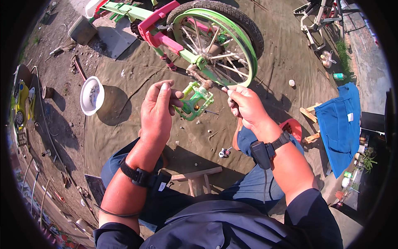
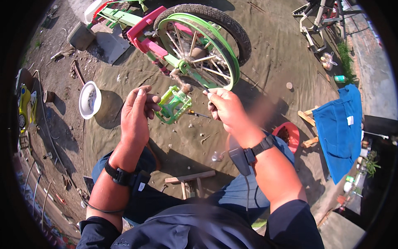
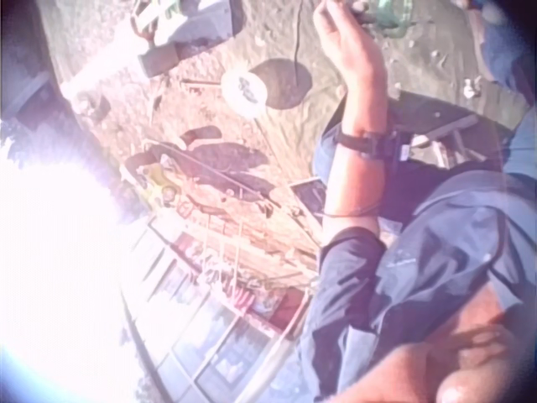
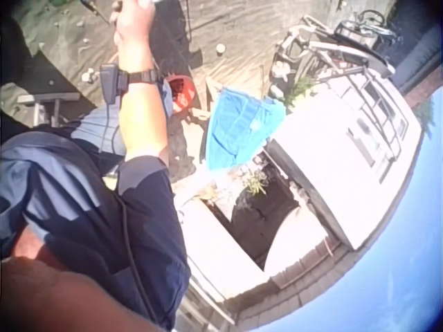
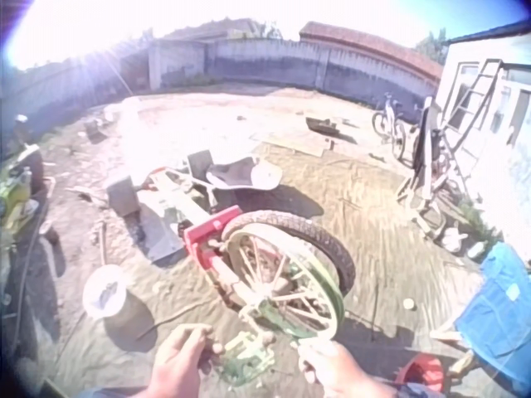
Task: The person uses a screwdriver to remove a bolt from a green bicycle pedal while the bike is upside down. They then detach the pedal from the crank arm and place the bolt into a white bowl on the ground.
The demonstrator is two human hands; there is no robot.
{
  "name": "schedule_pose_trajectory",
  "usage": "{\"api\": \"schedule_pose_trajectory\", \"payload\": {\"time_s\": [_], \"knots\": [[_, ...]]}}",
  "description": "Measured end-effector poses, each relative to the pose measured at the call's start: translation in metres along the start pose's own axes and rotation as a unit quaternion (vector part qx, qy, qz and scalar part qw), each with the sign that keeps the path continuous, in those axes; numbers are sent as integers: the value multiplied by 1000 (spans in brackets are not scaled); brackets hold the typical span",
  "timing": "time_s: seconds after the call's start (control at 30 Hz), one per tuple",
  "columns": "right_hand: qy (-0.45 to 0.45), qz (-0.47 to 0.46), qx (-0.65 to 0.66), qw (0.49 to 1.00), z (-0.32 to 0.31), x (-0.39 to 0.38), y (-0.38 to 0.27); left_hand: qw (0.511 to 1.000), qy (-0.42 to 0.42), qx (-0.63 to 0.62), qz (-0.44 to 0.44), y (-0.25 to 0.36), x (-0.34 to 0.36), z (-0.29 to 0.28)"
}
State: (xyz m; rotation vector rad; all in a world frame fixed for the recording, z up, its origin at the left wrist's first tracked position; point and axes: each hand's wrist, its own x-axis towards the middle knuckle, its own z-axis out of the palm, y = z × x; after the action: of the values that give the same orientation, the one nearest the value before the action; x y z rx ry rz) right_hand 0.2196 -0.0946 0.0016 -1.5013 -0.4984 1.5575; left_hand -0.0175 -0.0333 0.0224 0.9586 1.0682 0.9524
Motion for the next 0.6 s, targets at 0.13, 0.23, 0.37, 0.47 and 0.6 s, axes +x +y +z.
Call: {"api": "schedule_pose_trajectory", "payload": {"time_s": [0.13, 0.23, 0.37, 0.47, 0.6], "knots": [[0, 20, -3, 1000, 1, 5, -1, 1000, 0, 5, -3, 0, 3, -1], [-2, 21, 2, 1000, 2, 9, -1, 1000, -1, 9, -3, 0, 6, -2], [-1, 26, 4, 1000, 2, 12, 0, 1000, 0, 23, -3, 0, 8, -4], [-1, 28, 12, 1000, 2, 12, -1, 1000, -4, 28, 0, 0, 10, -4], [0, 24, 24, 999, 1, 11, -4, 999, -8, 41, 7, -1, 11, -3]]}}
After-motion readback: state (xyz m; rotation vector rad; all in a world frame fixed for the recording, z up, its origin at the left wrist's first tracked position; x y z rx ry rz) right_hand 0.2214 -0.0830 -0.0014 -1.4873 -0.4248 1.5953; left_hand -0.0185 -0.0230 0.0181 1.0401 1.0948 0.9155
